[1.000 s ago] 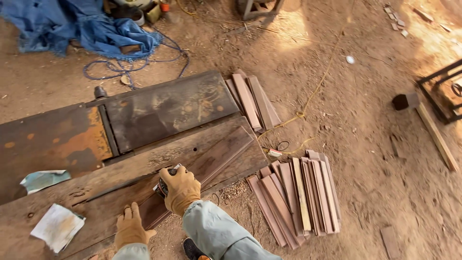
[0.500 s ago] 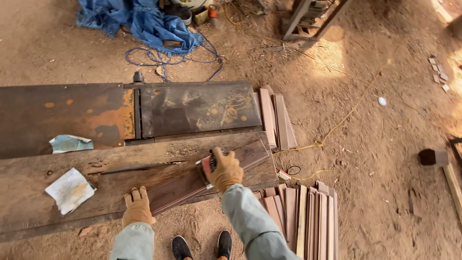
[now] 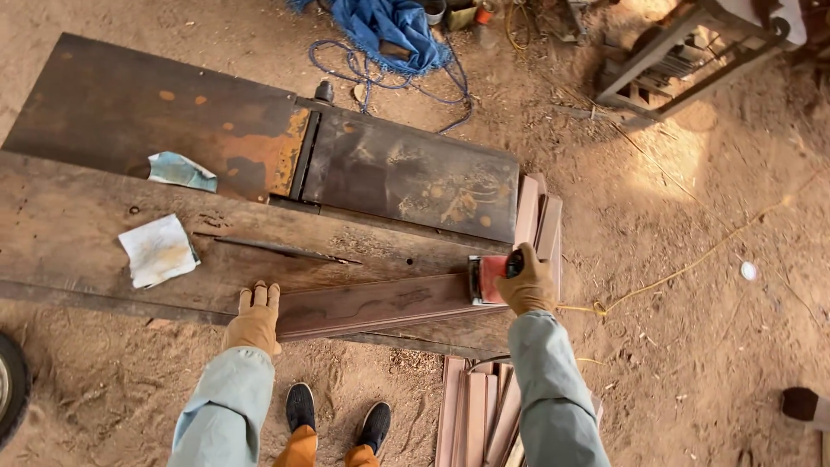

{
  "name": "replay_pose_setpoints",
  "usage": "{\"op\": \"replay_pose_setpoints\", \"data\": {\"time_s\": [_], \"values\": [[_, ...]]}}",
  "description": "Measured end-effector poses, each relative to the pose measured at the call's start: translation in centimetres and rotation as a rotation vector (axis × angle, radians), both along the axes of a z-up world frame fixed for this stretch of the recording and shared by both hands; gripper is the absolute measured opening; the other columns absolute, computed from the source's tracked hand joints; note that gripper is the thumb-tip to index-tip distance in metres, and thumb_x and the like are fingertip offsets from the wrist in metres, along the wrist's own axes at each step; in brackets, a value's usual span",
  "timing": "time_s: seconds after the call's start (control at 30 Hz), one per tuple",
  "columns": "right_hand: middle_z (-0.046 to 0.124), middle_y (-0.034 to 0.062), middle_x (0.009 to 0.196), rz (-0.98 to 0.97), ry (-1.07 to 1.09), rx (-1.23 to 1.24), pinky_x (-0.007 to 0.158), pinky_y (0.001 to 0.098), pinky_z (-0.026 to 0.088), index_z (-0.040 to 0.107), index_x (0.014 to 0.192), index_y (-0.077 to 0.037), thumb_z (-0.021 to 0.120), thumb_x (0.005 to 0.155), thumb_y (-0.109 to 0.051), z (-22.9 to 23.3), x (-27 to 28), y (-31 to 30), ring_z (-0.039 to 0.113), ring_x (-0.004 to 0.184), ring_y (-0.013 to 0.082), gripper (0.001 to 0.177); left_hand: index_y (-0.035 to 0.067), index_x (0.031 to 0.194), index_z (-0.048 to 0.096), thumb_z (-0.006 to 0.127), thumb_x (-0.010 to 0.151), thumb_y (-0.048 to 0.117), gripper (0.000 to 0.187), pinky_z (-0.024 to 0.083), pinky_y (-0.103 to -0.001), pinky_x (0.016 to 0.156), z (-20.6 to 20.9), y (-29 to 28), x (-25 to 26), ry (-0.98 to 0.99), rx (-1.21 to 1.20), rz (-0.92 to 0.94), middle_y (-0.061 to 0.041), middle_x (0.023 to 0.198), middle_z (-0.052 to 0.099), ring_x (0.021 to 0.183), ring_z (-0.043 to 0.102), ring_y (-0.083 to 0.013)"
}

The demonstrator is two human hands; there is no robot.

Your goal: The recorder is using a handheld power sander to smooth a piece of lumber on a workbench.

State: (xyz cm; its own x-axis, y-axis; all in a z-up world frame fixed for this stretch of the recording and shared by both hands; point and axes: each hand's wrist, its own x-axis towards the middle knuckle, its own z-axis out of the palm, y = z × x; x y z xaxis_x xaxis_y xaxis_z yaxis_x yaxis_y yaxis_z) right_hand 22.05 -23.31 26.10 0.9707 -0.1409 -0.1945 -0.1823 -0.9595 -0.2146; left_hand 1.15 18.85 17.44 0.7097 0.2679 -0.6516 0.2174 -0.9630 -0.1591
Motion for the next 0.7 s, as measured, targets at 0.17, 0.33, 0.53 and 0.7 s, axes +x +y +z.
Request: {"op": "replay_pose_setpoints", "data": {"time_s": [0.17, 0.33, 0.53, 0.7], "values": [[0.061, 0.0189, 0.113, -0.008, 0.026, -0.024, 0.076, 0.0495, 0.061, 0.057, 0.127, -0.038, 0.087, 0.070, -0.028, -0.5, 1.0, -2.4, 0.071, 0.095, 0.0411, 0.065, 0.009, 0.164, 0.001, 0.094, 0.070, 0.048, 0.138, 0.028, -0.038, 0.126, 0.7, 0.1, 0.5, 0.071, -0.057, 0.038, -0.017, 0.168, 0.014, 0.153, 0.021, -0.0393], [0.064, 0.0169, 0.112, 0.047, -0.038, -0.060, 0.080, 0.0500, 0.058, 0.059, 0.123, -0.038, 0.091, 0.066, -0.037, -0.7, 0.3, -2.7, 0.070, 0.099, 0.0403, 0.065, 0.003, 0.163, 0.000, 0.093, 0.071, 0.052, 0.139, 0.023, -0.039, 0.127, 0.4, 0.3, 0.5, 0.092, -0.032, -0.040, -0.022, 0.167, 0.015, 0.152, 0.020, -0.0412], [0.063, 0.0189, 0.112, 0.105, -0.132, -0.048, 0.081, 0.0509, 0.057, 0.059, 0.124, -0.037, 0.093, 0.061, -0.036, -2.3, -1.2, -1.5, 0.067, 0.100, 0.0424, 0.072, 0.001, 0.163, 0.007, 0.089, 0.074, 0.053, 0.132, 0.022, -0.042, 0.127, 2.4, -0.2, 0.2, 0.038, 0.016, -0.107, -0.020, 0.165, 0.023, 0.151, 0.025, -0.0384], [0.061, 0.0179, 0.114, 0.123, -0.161, 0.060, 0.083, 0.0506, 0.057, 0.058, 0.126, -0.035, 0.093, 0.058, -0.031, -2.6, -2.6, 1.2, 0.068, 0.100, 0.0415, 0.076, -0.007, 0.159, 0.009, 0.080, 0.082, 0.052, 0.121, 0.020, -0.048, 0.124, 1.0, -0.1, -0.2, 0.018, 0.054, -0.232, -0.020, 0.163, 0.025, 0.151, 0.023, -0.0338]]}}
